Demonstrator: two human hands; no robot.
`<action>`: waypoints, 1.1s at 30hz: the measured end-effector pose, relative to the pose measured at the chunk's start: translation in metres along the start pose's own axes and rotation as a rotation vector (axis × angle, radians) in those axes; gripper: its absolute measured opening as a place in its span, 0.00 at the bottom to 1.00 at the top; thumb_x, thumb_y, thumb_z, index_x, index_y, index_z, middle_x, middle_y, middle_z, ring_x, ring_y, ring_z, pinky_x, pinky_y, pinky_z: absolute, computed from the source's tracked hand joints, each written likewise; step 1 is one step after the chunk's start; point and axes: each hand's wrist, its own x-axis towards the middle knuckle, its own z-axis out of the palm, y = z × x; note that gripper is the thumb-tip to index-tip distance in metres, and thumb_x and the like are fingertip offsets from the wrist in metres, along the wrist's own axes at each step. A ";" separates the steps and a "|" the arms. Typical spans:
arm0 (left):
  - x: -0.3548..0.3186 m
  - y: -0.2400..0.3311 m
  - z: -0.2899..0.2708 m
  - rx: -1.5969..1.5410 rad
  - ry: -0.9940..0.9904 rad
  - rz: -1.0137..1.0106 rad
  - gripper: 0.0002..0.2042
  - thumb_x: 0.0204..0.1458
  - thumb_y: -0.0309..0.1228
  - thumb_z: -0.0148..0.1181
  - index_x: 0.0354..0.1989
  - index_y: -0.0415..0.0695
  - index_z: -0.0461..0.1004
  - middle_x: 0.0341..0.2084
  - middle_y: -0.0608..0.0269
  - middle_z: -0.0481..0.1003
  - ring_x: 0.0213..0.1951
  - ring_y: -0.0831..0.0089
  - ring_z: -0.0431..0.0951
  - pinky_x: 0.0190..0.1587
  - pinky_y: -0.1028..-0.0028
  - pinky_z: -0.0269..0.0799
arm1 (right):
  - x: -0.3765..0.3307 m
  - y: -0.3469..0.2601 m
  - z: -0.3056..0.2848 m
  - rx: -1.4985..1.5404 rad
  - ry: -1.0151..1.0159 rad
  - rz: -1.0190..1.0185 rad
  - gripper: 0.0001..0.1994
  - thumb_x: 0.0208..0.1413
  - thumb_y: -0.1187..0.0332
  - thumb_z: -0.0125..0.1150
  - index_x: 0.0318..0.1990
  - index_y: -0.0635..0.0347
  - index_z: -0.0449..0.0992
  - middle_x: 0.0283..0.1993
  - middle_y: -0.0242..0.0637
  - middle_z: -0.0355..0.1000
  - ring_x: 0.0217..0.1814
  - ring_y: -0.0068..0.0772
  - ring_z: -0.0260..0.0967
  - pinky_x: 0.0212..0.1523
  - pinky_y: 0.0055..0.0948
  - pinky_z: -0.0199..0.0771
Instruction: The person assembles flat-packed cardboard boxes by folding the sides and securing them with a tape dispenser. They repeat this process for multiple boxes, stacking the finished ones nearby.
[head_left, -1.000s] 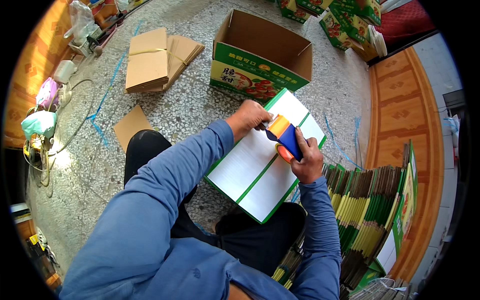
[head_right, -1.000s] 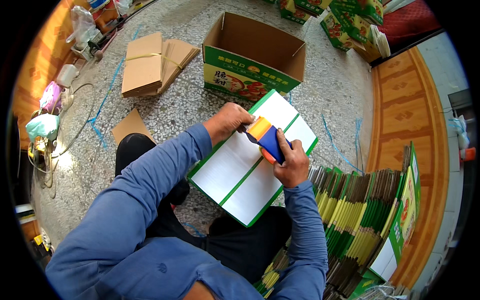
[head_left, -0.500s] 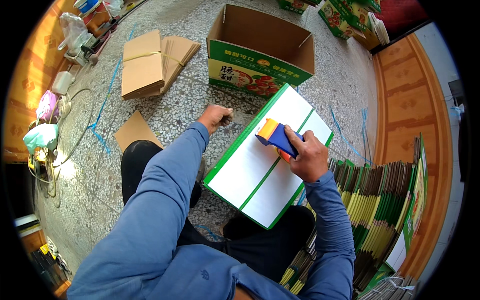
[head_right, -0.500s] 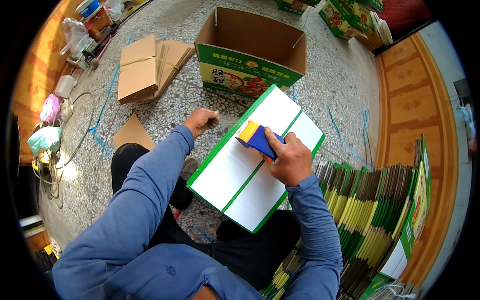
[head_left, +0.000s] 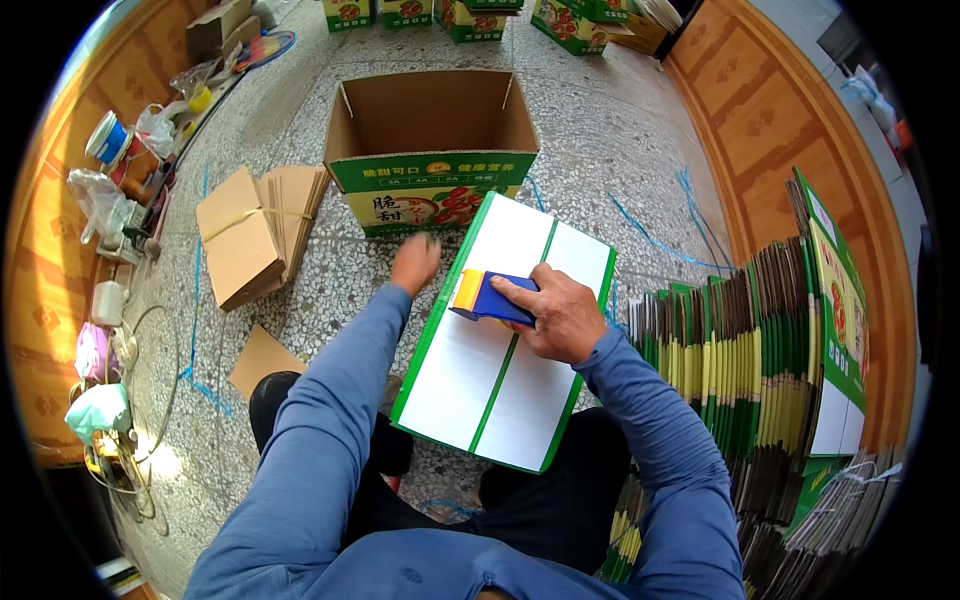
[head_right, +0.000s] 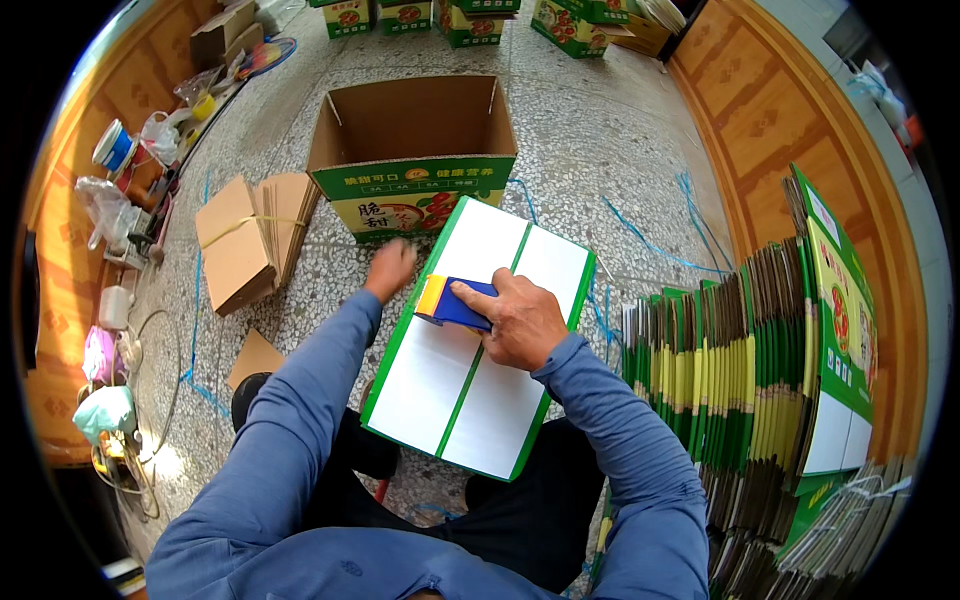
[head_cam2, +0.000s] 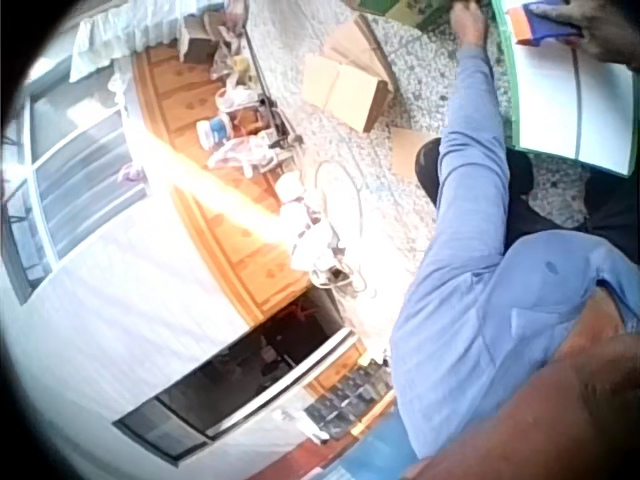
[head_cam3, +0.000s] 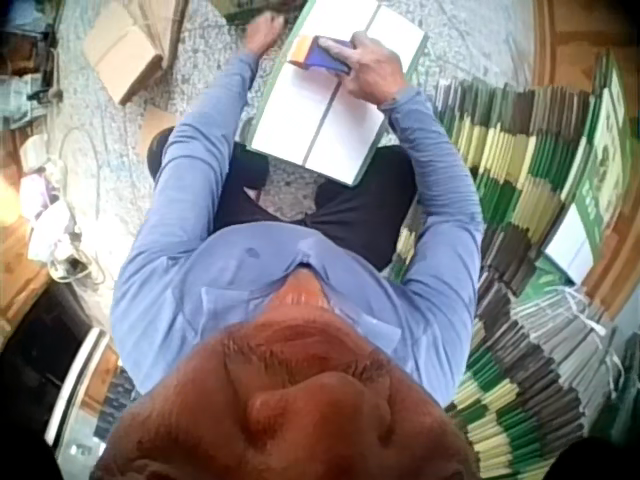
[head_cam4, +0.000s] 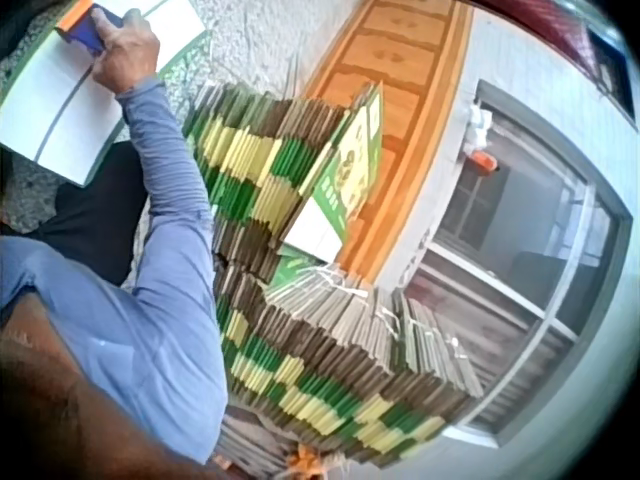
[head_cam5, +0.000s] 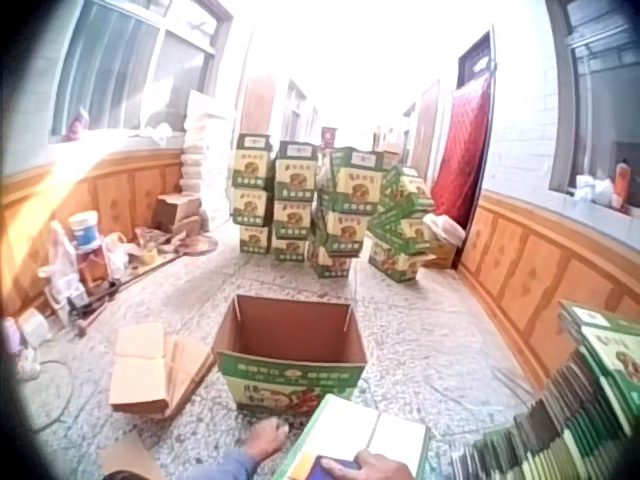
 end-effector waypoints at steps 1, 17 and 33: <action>0.024 0.033 -0.023 -0.117 0.163 0.161 0.16 0.56 0.40 0.51 0.37 0.36 0.73 0.34 0.38 0.74 0.40 0.43 0.74 0.43 0.53 0.68 | 0.003 -0.001 -0.001 0.018 -0.002 -0.034 0.30 0.40 0.66 0.70 0.57 0.40 0.74 0.33 0.39 0.64 0.34 0.38 0.68 0.33 0.33 0.72; 0.047 0.190 -0.013 0.372 -0.504 0.472 0.41 0.37 0.60 0.68 0.55 0.39 0.71 0.48 0.43 0.74 0.53 0.50 0.71 0.58 0.60 0.62 | -0.191 0.101 -0.074 -0.233 -0.201 0.114 0.28 0.39 0.77 0.61 0.52 0.39 0.76 0.29 0.41 0.61 0.31 0.45 0.67 0.28 0.40 0.68; 0.071 0.150 -0.032 0.339 -0.519 0.346 0.41 0.34 0.63 0.68 0.52 0.41 0.74 0.47 0.47 0.76 0.55 0.51 0.71 0.57 0.61 0.63 | -0.150 0.041 0.087 -0.202 -0.059 0.854 0.18 0.47 0.72 0.59 0.47 0.65 0.74 0.37 0.49 0.72 0.37 0.47 0.73 0.35 0.43 0.75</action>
